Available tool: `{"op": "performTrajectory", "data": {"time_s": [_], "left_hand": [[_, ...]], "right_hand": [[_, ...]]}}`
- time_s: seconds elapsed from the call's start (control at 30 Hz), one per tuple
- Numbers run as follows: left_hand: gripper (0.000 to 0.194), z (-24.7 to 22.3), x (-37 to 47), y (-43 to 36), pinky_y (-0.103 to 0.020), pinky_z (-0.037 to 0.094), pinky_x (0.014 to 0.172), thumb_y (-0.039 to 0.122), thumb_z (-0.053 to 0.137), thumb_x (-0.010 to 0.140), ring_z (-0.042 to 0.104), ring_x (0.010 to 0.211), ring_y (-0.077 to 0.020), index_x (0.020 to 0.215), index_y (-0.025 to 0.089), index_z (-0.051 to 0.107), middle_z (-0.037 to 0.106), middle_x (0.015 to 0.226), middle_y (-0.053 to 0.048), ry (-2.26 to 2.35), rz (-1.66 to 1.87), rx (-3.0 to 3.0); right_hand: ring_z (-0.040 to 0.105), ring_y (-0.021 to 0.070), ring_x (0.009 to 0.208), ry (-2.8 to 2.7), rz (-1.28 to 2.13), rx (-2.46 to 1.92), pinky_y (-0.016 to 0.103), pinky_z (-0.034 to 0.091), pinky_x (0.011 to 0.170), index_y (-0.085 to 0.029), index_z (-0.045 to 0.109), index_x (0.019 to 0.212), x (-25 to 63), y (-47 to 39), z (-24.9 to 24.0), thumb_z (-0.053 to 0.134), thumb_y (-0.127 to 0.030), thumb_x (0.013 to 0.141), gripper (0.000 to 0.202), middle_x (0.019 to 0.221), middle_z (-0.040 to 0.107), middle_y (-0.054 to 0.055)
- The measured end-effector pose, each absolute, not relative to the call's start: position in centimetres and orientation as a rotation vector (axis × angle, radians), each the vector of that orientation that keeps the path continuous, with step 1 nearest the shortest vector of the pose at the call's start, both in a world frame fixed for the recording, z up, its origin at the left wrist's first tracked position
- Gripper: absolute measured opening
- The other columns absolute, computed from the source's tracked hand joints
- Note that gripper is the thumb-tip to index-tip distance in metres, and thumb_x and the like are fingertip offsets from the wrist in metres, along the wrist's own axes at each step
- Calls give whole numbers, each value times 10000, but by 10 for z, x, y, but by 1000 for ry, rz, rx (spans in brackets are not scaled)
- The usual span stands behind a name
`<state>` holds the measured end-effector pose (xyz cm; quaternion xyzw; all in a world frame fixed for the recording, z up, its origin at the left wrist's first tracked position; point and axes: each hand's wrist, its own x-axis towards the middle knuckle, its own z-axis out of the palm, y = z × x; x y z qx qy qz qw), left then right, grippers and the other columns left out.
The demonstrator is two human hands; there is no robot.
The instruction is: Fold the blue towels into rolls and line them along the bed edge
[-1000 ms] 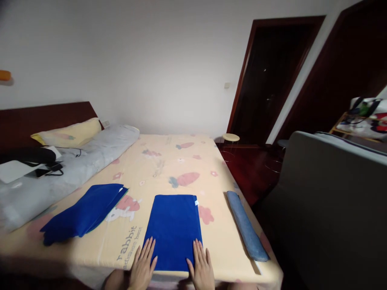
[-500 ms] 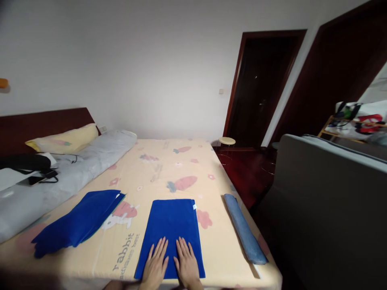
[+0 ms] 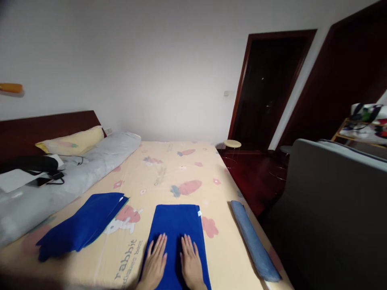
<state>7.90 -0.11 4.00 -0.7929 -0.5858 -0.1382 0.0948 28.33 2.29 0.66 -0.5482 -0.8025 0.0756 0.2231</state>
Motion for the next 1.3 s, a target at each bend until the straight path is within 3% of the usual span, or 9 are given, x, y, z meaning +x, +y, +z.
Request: {"op": "performTrajectory", "data": {"time_s": [0.17,0.3,0.43,0.57,0.7,0.87,1.0,1.1,1.3], "left_hand": [[612,29,108,21,-365,313,1109,260,296,942,392,1367,-157,1477,286,0,365,1528,8,-1568,-400,-2545],[583,5,47,15,-330,369,1064,361,305,956,418,1350,-143,1467,369,26,340,1532,57,-1586,-324,-2594],[570,-23,-7,12,-387,378,1049,416,313,939,483,1303,-182,1431,436,25,422,1480,91,-1819,-283,-2413],[605,-23,1,30,-419,343,1081,341,318,924,465,1319,-203,1436,421,4,429,1474,98,-1809,-333,-2330],[659,0,47,76,-363,346,1093,235,314,910,413,1357,-167,1466,329,-27,356,1520,63,-1640,-391,-2393],[708,4,85,143,-372,334,1118,124,338,860,384,1376,-162,1461,308,12,337,1526,38,-1574,-318,-2437],[543,6,67,170,-460,341,1120,323,284,941,356,1396,-196,1447,343,89,322,1531,31,-1838,-213,-2495],[564,8,43,173,-547,249,1145,524,223,933,259,1439,-242,1452,319,140,225,1564,-6,-2132,-180,-2290],[663,5,29,176,-570,153,1159,588,177,910,207,1456,-243,1464,225,151,180,1575,-71,-2287,-105,-2134]], "right_hand": [[316,237,1396,-2375,268,-1393,473,350,1120,-319,149,1464,277,37,-1,329,-421,965,540,1522,289,1],[405,266,1346,-2185,136,-1597,484,420,1061,-338,223,1454,331,35,-41,385,-514,931,575,1492,362,15],[471,277,1295,-2118,81,-1674,486,477,1000,-353,281,1440,360,37,-64,402,-557,911,580,1453,432,22],[425,276,1329,-2121,36,-1592,470,450,1039,-323,228,1462,332,62,-44,411,-527,919,609,1485,370,27],[367,245,1367,-2276,111,-1369,436,407,1086,-324,110,1476,279,103,-8,373,-452,953,600,1510,302,2],[328,244,1385,-2472,271,-1222,465,374,1107,-320,133,1466,252,154,6,362,-403,959,563,1512,265,12],[270,255,1408,-2412,345,-1425,521,307,1136,-349,213,1452,292,185,2,338,-499,950,539,1527,242,10],[225,250,1425,-2279,329,-1643,543,255,1153,-314,182,1462,331,198,-8,283,-566,940,588,1545,212,15],[208,235,1437,-2253,293,-1707,518,239,1160,-273,161,1472,349,208,-26,255,-587,933,630,1558,194,19]]}}
